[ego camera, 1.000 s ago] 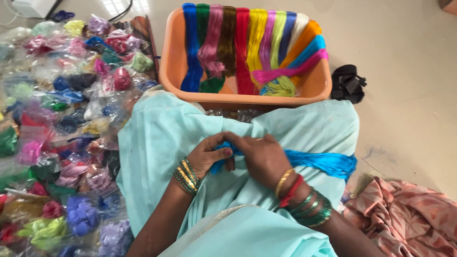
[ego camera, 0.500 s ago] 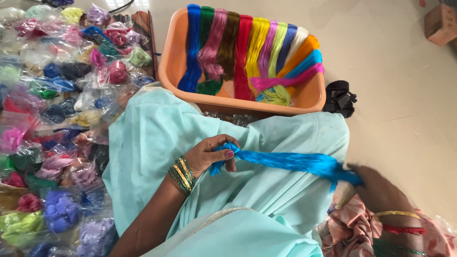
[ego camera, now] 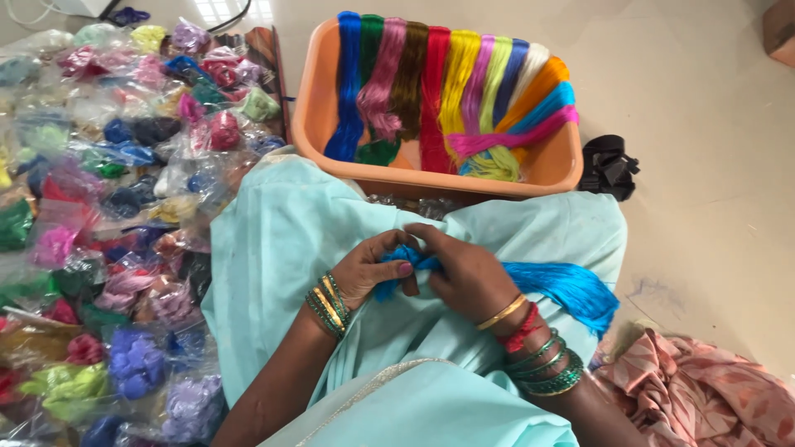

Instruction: The person twists bundles of colored silk fibers, knots them into small balls, and places them into individual plastic zip-lock bags.

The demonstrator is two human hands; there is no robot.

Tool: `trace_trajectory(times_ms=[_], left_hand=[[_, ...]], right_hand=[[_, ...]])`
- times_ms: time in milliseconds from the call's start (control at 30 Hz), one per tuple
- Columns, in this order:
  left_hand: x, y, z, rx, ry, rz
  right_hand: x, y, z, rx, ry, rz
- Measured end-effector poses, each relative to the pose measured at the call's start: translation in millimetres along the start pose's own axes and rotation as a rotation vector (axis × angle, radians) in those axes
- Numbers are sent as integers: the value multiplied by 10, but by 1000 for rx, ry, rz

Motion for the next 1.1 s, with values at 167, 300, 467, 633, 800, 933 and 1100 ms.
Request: trace_trajectory(times_ms=[167,300,467,633,800,933,1100], left_hand=[[29,-43,12,18,18,14],[-27,10,19,39,57,-34],[-72,65,-48,-28,-15,-123],[-73,9,-32,10,5,-47],[-50,-58,-57,-107,38,-37],[-2,-38,9,-118,40,27],[28,-22,49,-88,41,16]], right_hand=[[293,-548,572,72,57,157],[881,-1267,1260,3,489,282],[1384,-1491,2446,283,920,191],[1200,-1414,1880,317,519,444],[379,-579,623,-131,322,264],[-81,-14,63,-326,77,-64],[25,-204,531,-153,152,-47]])
Point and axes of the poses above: each hand's wrist, its own x-axis away from the middle knuckle, its own y-axis out of the palm, z = x × y, the point moved 6 cm from there along -x, towards the middle knuckle, and after that the axes turned 14 degrees about y, right-handed, at the moved point
